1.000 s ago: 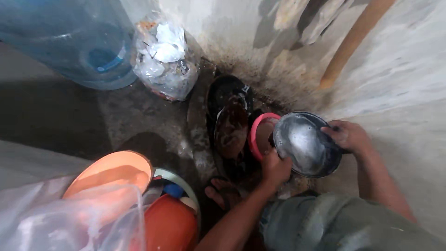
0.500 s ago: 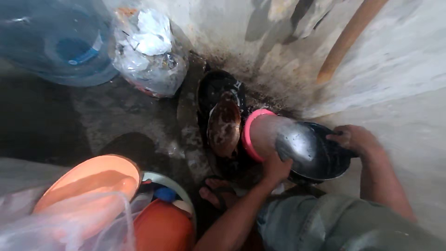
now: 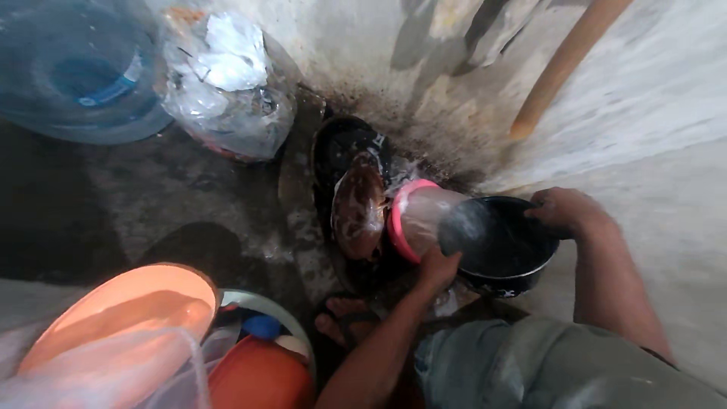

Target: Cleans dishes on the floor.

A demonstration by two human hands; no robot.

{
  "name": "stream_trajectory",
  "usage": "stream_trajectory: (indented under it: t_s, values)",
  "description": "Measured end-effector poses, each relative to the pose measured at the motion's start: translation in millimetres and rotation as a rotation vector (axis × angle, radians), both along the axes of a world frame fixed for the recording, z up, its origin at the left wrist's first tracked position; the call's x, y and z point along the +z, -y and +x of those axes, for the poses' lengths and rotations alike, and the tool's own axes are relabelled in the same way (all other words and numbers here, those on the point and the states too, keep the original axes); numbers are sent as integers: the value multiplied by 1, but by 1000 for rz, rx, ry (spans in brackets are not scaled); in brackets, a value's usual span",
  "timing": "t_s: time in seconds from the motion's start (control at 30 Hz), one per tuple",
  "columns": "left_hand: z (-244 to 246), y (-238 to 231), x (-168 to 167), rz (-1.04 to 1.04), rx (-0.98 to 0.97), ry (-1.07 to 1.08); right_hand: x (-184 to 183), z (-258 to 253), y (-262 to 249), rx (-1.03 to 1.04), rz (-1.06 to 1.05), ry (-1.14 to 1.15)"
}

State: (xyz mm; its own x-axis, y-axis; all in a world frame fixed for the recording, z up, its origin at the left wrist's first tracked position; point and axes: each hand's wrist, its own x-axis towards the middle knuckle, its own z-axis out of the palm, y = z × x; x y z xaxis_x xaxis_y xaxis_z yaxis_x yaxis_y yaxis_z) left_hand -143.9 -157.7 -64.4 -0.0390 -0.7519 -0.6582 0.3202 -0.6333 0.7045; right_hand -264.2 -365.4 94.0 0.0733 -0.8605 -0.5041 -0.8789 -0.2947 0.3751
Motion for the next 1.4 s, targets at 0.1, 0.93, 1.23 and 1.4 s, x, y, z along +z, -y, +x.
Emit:
stream_trajectory:
  t_s: [0.1, 0.93, 1.23, 1.4]
  values:
    - [-4, 1, -5, 3, 67, -55, -1, 5, 4, 41, -8, -31]
    - [10, -11, -44, 19, 317, 237, 12, 48, -18, 246, -332, 11]
    - [37, 21, -40, -19, 315, 206, -8, 15, -34, 632, -522, 419]
    - [39, 6, -5, -67, 315, 200, -42, -26, -48, 740, -774, 633]
